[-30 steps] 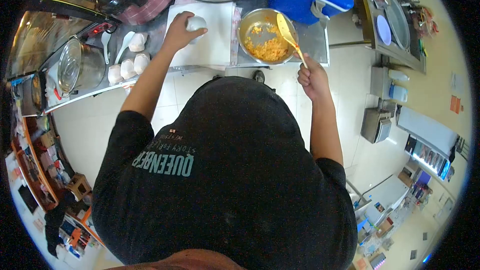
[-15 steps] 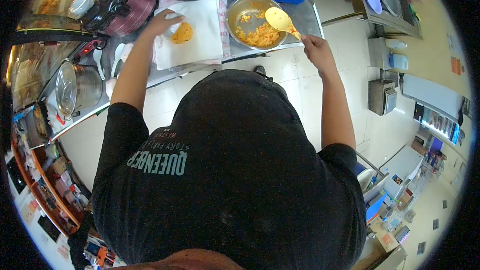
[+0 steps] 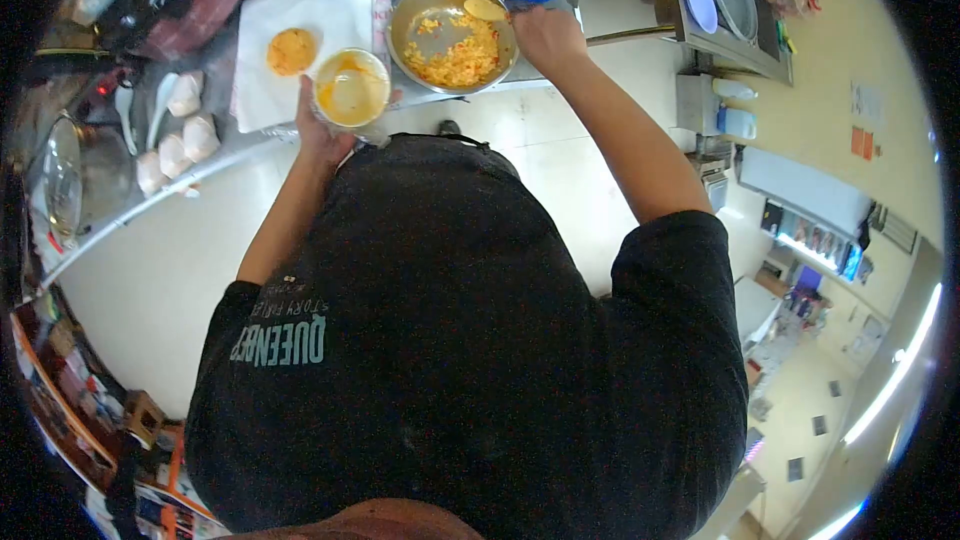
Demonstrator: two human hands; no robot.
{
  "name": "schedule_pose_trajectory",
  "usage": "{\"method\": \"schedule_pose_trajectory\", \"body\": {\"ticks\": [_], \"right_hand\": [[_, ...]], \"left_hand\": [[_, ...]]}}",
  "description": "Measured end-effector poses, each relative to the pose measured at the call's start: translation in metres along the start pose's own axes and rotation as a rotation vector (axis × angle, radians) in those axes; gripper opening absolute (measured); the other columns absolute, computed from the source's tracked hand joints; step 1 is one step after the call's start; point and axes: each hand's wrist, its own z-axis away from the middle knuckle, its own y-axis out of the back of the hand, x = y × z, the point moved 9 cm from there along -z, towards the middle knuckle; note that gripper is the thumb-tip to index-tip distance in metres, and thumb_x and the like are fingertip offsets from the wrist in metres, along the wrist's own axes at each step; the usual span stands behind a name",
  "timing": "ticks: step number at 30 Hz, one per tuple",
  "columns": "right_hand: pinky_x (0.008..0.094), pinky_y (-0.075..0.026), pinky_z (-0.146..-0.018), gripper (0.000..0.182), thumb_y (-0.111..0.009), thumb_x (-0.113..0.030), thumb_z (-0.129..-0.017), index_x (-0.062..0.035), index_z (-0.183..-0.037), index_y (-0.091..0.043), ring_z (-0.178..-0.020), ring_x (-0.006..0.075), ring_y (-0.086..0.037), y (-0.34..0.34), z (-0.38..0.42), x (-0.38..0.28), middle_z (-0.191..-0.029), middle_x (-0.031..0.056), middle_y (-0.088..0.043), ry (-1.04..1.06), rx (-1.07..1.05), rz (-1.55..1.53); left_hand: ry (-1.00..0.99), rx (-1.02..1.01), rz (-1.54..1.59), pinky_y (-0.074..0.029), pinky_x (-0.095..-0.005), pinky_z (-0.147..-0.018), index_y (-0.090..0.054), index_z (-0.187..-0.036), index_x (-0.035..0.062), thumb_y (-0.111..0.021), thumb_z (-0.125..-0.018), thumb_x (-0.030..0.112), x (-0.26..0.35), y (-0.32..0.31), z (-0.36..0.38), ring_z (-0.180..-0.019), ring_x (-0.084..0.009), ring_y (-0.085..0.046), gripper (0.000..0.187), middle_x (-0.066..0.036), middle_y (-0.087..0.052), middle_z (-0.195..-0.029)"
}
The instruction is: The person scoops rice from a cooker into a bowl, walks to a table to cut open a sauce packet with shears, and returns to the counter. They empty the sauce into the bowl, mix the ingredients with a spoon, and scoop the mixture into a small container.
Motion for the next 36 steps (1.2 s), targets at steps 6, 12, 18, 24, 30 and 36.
{"method": "schedule_pose_trajectory", "body": {"ticks": [6,12,18,24,30,36], "right_hand": [[0.0464,-0.056,-0.081,0.026,-0.056,-0.022,-0.087,-0.0034,-0.095,-0.072,-0.094,0.0348,-0.069,-0.012,-0.002,0.009,-0.104,0.0195,-0.07,0.058,-0.227,-0.188],[0.0436,-0.053,-0.083,0.029,-0.054,-0.025,-0.09,-0.0086,-0.103,-0.074,-0.089,0.034,-0.069,-0.096,0.012,0.027,-0.099,0.0166,-0.071,0.262,-0.415,-0.649],[0.04,-0.052,-0.074,0.029,-0.058,-0.027,-0.094,-0.0078,-0.112,-0.072,-0.077,0.0309,-0.067,-0.13,0.045,0.013,-0.091,0.0189,-0.07,-0.03,-0.33,-1.094],[0.0476,-0.053,-0.073,0.029,-0.054,-0.016,-0.094,-0.0087,-0.119,-0.066,-0.081,0.0386,-0.067,-0.075,0.075,0.013,-0.088,0.019,-0.069,0.201,0.224,-0.768],[0.0463,-0.055,-0.075,0.04,-0.052,-0.009,-0.087,-0.0138,-0.125,-0.065,-0.088,0.0344,-0.068,-0.065,0.084,0.048,-0.108,0.0149,-0.066,0.386,0.291,-0.542],[0.0445,-0.054,-0.082,0.038,-0.052,-0.01,-0.09,-0.0226,-0.123,-0.066,-0.097,0.0308,-0.066,-0.048,0.017,0.051,-0.107,0.0127,-0.066,0.419,0.163,-0.371]], "left_hand": [[-0.054,0.084,0.083,-0.037,-0.0469,-0.111,-0.045,-0.14,0.0027,-0.035,-0.098,0.062,-0.065,0.029,-0.021,-0.129,-0.0313,-0.051,0.074,-0.016,-0.054,-0.138],[-0.242,0.229,0.05,-0.039,-0.0451,-0.11,-0.047,-0.139,0.0027,-0.037,-0.097,0.063,-0.096,0.005,-0.018,-0.128,-0.0299,-0.052,0.074,-0.015,-0.055,-0.136],[-0.39,0.325,-0.065,-0.04,-0.0442,-0.108,-0.047,-0.138,0.0027,-0.031,-0.098,0.064,-0.103,-0.015,-0.02,-0.127,-0.031,-0.052,0.075,-0.017,-0.055,-0.135],[-0.453,0.38,-0.081,-0.042,-0.0446,-0.108,-0.047,-0.138,0.0054,-0.032,-0.1,0.06,-0.112,-0.04,-0.02,-0.125,-0.0293,-0.053,0.069,-0.014,-0.055,-0.136],[-0.492,0.386,-0.084,-0.041,-0.0439,-0.108,-0.047,-0.138,0.0058,-0.029,-0.101,0.058,-0.112,-0.042,-0.024,-0.126,-0.0285,-0.053,0.066,-0.013,-0.055,-0.134],[-0.503,0.388,-0.093,-0.041,-0.0446,-0.107,-0.047,-0.137,0.0066,-0.028,-0.102,0.058,-0.114,-0.05,-0.029,-0.125,-0.0283,-0.053,0.065,-0.013,-0.056,-0.134]]}}
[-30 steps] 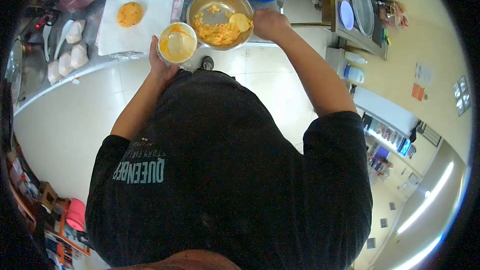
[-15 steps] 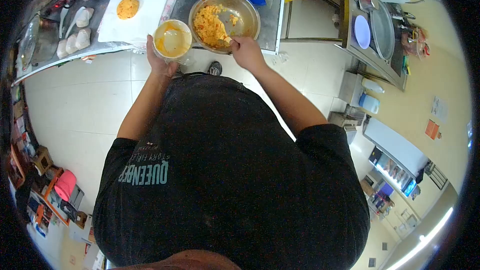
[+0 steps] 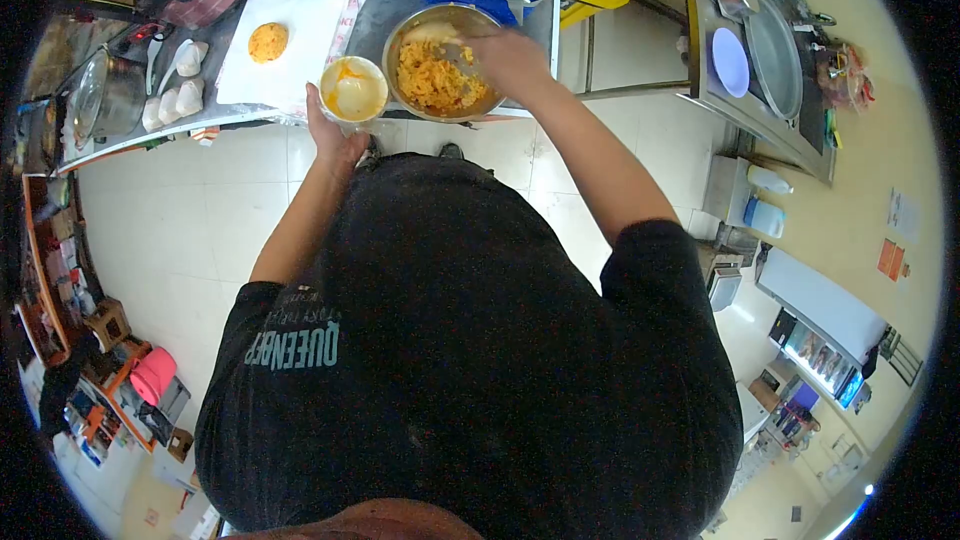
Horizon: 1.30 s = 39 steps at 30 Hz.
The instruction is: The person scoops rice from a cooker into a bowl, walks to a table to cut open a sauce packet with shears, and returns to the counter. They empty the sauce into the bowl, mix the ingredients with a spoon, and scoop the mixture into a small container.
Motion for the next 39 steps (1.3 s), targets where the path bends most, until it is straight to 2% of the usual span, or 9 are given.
{"method": "schedule_pose_trajectory", "body": {"ticks": [4,7,10,13,19,22,27,31,39], "right_hand": [[0.0459,-0.055,-0.078,0.038,-0.047,-0.008,-0.094,-0.026,-0.121,-0.067,-0.09,0.0319,-0.068,0.01,0.016,-0.027,-0.104,0.0112,-0.068,0.381,0.235,0.123],[0.0469,-0.056,-0.077,0.03,-0.05,-0.015,-0.095,-0.0223,-0.116,-0.07,-0.089,0.0337,-0.069,0.037,0.031,-0.007,-0.101,0.0133,-0.07,0.242,0.126,0.014],[0.047,-0.055,-0.08,0.025,-0.053,-0.024,-0.093,-0.0182,-0.107,-0.073,-0.094,0.034,-0.068,0.043,0.034,0.046,-0.099,0.0158,-0.071,-0.261,-0.113,-0.04],[0.0474,-0.055,-0.082,0.026,-0.057,-0.03,-0.09,-0.0142,-0.101,-0.074,-0.094,0.0347,-0.068,-0.015,0.039,0.078,-0.101,0.0174,-0.071,-0.32,-0.239,-0.061],[0.0482,-0.054,-0.079,0.026,-0.056,-0.027,-0.091,-0.0114,-0.102,-0.074,-0.088,0.0378,-0.067,-0.075,0.038,0.023,-0.094,0.0194,-0.07,-0.172,-0.127,-0.425],[0.0463,-0.052,-0.076,0.026,-0.057,-0.025,-0.091,-0.0043,-0.095,-0.072,-0.084,0.0395,-0.066,-0.058,0.048,0.01,-0.088,0.0202,-0.068,-0.324,0.113,-0.632],[0.0477,-0.055,-0.064,0.034,-0.044,-0.014,-0.096,-0.0002,-0.125,-0.055,-0.078,0.0335,-0.07,-0.043,0.066,-0.044,-0.089,0.0182,-0.07,-0.071,0.068,-0.161],[0.0493,-0.056,-0.066,0.034,-0.044,-0.012,-0.094,0.0088,-0.118,-0.055,-0.079,0.0373,-0.07,-0.03,0.061,-0.077,-0.09,0.0208,-0.07,0.021,-0.101,-0.123],[0.0485,-0.053,-0.078,0.021,-0.055,-0.016,-0.089,0.0006,-0.092,-0.067,-0.089,0.0372,-0.068,-0.02,0.042,-0.052,-0.093,0.0229,-0.068,-0.044,-0.01,-0.485]], "left_hand": [[-0.023,-0.007,-0.067,-0.039,-0.0478,-0.109,-0.039,-0.145,0.0081,-0.026,-0.1,0.063,0.002,-0.001,-0.001,-0.13,-0.0316,-0.049,0.073,-0.015,-0.049,-0.141],[0.012,-0.057,-0.006,-0.041,-0.0453,-0.107,-0.047,-0.137,0.0062,-0.029,-0.101,0.06,-0.006,0.0,-0.005,-0.125,-0.0288,-0.053,0.067,-0.013,-0.056,-0.134],[0.055,-0.043,-0.033,-0.041,-0.0454,-0.107,-0.048,-0.137,0.0059,-0.03,-0.1,0.061,-0.013,-0.007,-0.001,-0.125,-0.0293,-0.053,0.068,-0.013,-0.056,-0.134],[0.056,-0.053,-0.035,-0.041,-0.0456,-0.107,-0.048,-0.137,0.0059,-0.031,-0.1,0.061,-0.016,-0.004,-0.004,-0.125,-0.0295,-0.053,0.069,-0.014,-0.055,-0.135],[0.096,-0.068,-0.082,-0.04,-0.0458,-0.108,-0.049,-0.136,0.0053,-0.032,-0.1,0.061,-0.025,-0.004,-0.005,-0.125,-0.0296,-0.054,0.069,-0.014,-0.056,-0.134],[0.099,-0.041,-0.096,-0.041,-0.0458,-0.108,-0.049,-0.135,0.0052,-0.033,-0.099,0.063,-0.022,-0.008,-0.003,-0.124,-0.0297,-0.054,0.07,-0.014,-0.057,-0.133],[0.093,-0.036,-0.088,-0.04,-0.0453,-0.108,-0.049,-0.135,0.0051,-0.033,-0.099,0.064,-0.025,-0.011,-0.001,-0.124,-0.0295,-0.054,0.071,-0.014,-0.057,-0.133],[0.112,-0.047,-0.056,-0.041,-0.0451,-0.107,-0.05,-0.135,0.0051,-0.033,-0.099,0.063,-0.03,-0.015,0.004,-0.123,-0.0293,-0.055,0.071,-0.014,-0.057,-0.132],[0.088,-0.029,-0.048,-0.041,-0.0446,-0.107,-0.05,-0.134,0.0051,-0.033,-0.099,0.063,-0.031,-0.013,0.002,-0.123,-0.0286,-0.054,0.07,-0.013,-0.057,-0.132]]}}
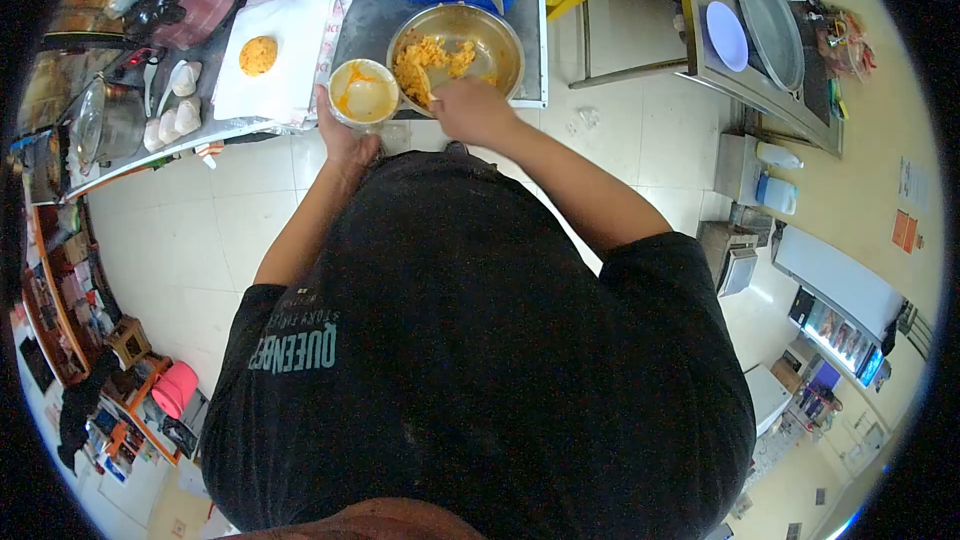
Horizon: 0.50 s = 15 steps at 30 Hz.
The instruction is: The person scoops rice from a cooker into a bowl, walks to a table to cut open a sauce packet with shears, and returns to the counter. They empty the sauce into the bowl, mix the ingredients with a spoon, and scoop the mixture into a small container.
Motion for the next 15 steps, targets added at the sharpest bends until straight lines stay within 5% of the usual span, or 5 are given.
{"method": "schedule_pose_trajectory", "body": {"ticks": [5,6,9,15], "right_hand": [[0.0447,-0.051,-0.074,0.03,-0.058,-0.027,-0.093,-0.005,-0.109,-0.071,-0.084,0.0344,-0.068,0.018,0.012,0.049,-0.089,0.02,-0.068,-0.061,0.052,-0.407],[0.0363,-0.05,-0.066,0.033,-0.059,-0.027,-0.095,-0.0049,-0.117,-0.069,-0.07,0.0233,-0.064,0.002,0.012,0.072,-0.078,0.0127,-0.067,-0.147,0.003,-0.524],[0.028,-0.046,-0.061,0.031,-0.058,-0.025,-0.098,-0.0029,-0.117,-0.069,-0.063,0.0117,-0.054,-0.008,0.021,0.081,-0.071,0.0032,-0.06,-0.285,-0.084,-0.742],[0.0235,-0.043,-0.06,0.033,-0.058,-0.024,-0.099,-0.0043,-0.124,-0.066,-0.063,0.008,-0.049,-0.018,0.033,0.107,-0.072,-0.0022,-0.057,-0.281,-0.033,-0.866]], "left_hand": [[-0.021,-0.009,0.006,-0.041,-0.044,-0.107,-0.05,-0.134,0.0055,-0.032,-0.099,0.063,0.008,-0.003,-0.001,-0.123,-0.0285,-0.054,0.069,-0.012,-0.057,-0.132],[-0.033,-0.02,0.011,-0.041,-0.0439,-0.107,-0.05,-0.134,0.0056,-0.032,-0.099,0.063,0.008,-0.001,-0.002,-0.123,-0.0284,-0.054,0.069,-0.012,-0.057,-0.132],[-0.044,-0.01,0.018,-0.041,-0.0439,-0.107,-0.05,-0.134,0.0057,-0.032,-0.099,0.062,0.011,0.005,-0.006,-0.123,-0.0282,-0.054,0.069,-0.012,-0.057,-0.133],[-0.179,-0.002,-0.037,-0.041,-0.0441,-0.106,-0.047,-0.135,0.0054,-0.036,-0.1,0.058,0.035,-0.007,-0.005,-0.122,-0.0272,-0.054,0.064,-0.012,-0.055,-0.134]]}}
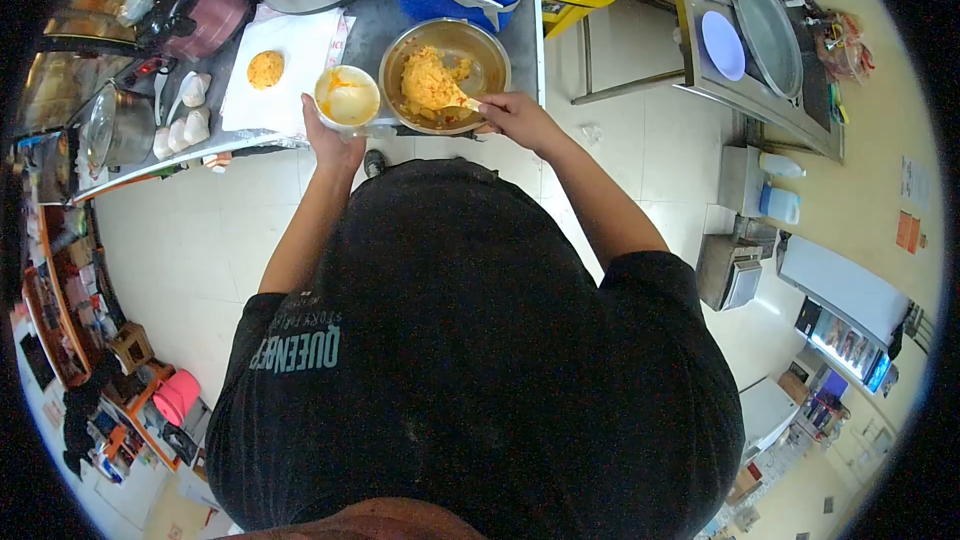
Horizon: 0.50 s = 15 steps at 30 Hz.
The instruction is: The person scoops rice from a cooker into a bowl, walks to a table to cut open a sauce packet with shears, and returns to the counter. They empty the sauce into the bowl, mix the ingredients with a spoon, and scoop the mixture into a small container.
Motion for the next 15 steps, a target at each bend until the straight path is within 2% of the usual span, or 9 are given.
{"method": "schedule_pose_trajectory", "body": {"ticks": [3,5,6,9,12,13,15], "right_hand": [[0.0232,-0.043,-0.061,0.033,-0.058,-0.025,-0.1,-0.0046,-0.124,-0.066,-0.064,0.0072,-0.048,0.017,0.015,-0.017,-0.072,-0.0029,-0.056,0.083,0.047,0.01],[0.0266,-0.047,-0.062,0.032,-0.059,-0.024,-0.098,-0.0032,-0.121,-0.067,-0.067,0.0105,-0.055,0.025,0.026,-0.046,-0.073,0.0005,-0.06,0.166,0.098,0.082],[0.0283,-0.048,-0.062,0.031,-0.059,-0.023,-0.097,-0.0024,-0.12,-0.068,-0.068,0.0122,-0.058,0.029,0.033,-0.062,-0.074,0.0021,-0.062,0.207,0.124,0.117],[0.0348,-0.053,-0.066,0.026,-0.056,-0.016,-0.094,-0.0005,-0.111,-0.069,-0.075,0.0223,-0.067,0.015,0.057,-0.129,-0.08,0.0099,-0.068,0.55,0.403,0.778],[0.0402,-0.055,-0.065,0.024,-0.054,-0.015,-0.095,-0.0078,-0.113,-0.07,-0.075,0.0305,-0.067,-0.031,0.079,-0.165,-0.081,0.0121,-0.069,0.641,0.419,1.255],[0.043,-0.055,-0.067,0.024,-0.056,-0.02,-0.094,-0.0089,-0.11,-0.07,-0.075,0.0333,-0.067,-0.031,0.082,-0.169,-0.081,0.0132,-0.07,0.642,0.42,1.202],[0.045,-0.055,-0.069,0.026,-0.057,-0.023,-0.092,-0.0105,-0.111,-0.07,-0.078,0.0351,-0.067,-0.004,0.069,-0.159,-0.081,0.0143,-0.069,0.358,0.4,1.12]], "left_hand": [[-0.048,-0.023,-0.137,-0.042,-0.0433,-0.105,-0.047,-0.134,0.0051,-0.042,-0.101,0.052,0.005,-0.016,-0.012,-0.121,-0.0259,-0.054,0.058,-0.012,-0.055,-0.132],[-0.051,-0.057,-0.239,-0.042,-0.0423,-0.103,-0.048,-0.132,0.0053,-0.049,-0.1,0.047,0.0,-0.032,-0.024,-0.12,-0.0249,-0.055,0.053,-0.012,-0.057,-0.127],[0.023,-0.086,-0.22,-0.042,-0.0427,-0.104,-0.048,-0.132,0.0053,-0.049,-0.1,0.049,-0.012,-0.041,-0.024,-0.12,-0.0254,-0.055,0.054,-0.012,-0.057,-0.128],[0.207,-0.159,-0.144,-0.04,-0.0439,-0.105,-0.05,-0.132,0.0054,-0.046,-0.1,0.053,-0.04,-0.09,-0.016,-0.122,-0.0269,-0.054,0.058,-0.013,-0.057,-0.13],[0.312,-0.15,-0.035,-0.039,-0.0455,-0.107,-0.051,-0.132,0.005,-0.039,-0.1,0.059,-0.058,-0.105,-0.008,-0.124,-0.0287,-0.053,0.064,-0.013,-0.057,-0.132],[0.343,-0.122,-0.004,-0.038,-0.0458,-0.108,-0.051,-0.132,0.0046,-0.035,-0.1,0.06,-0.06,-0.103,-0.005,-0.124,-0.0293,-0.052,0.066,-0.013,-0.057,-0.133],[0.362,-0.097,0.035,-0.037,-0.0465,-0.109,-0.051,-0.133,0.005,-0.03,-0.1,0.061,-0.058,-0.093,-0.005,-0.126,-0.0302,-0.052,0.068,-0.014,-0.057,-0.133]]}}
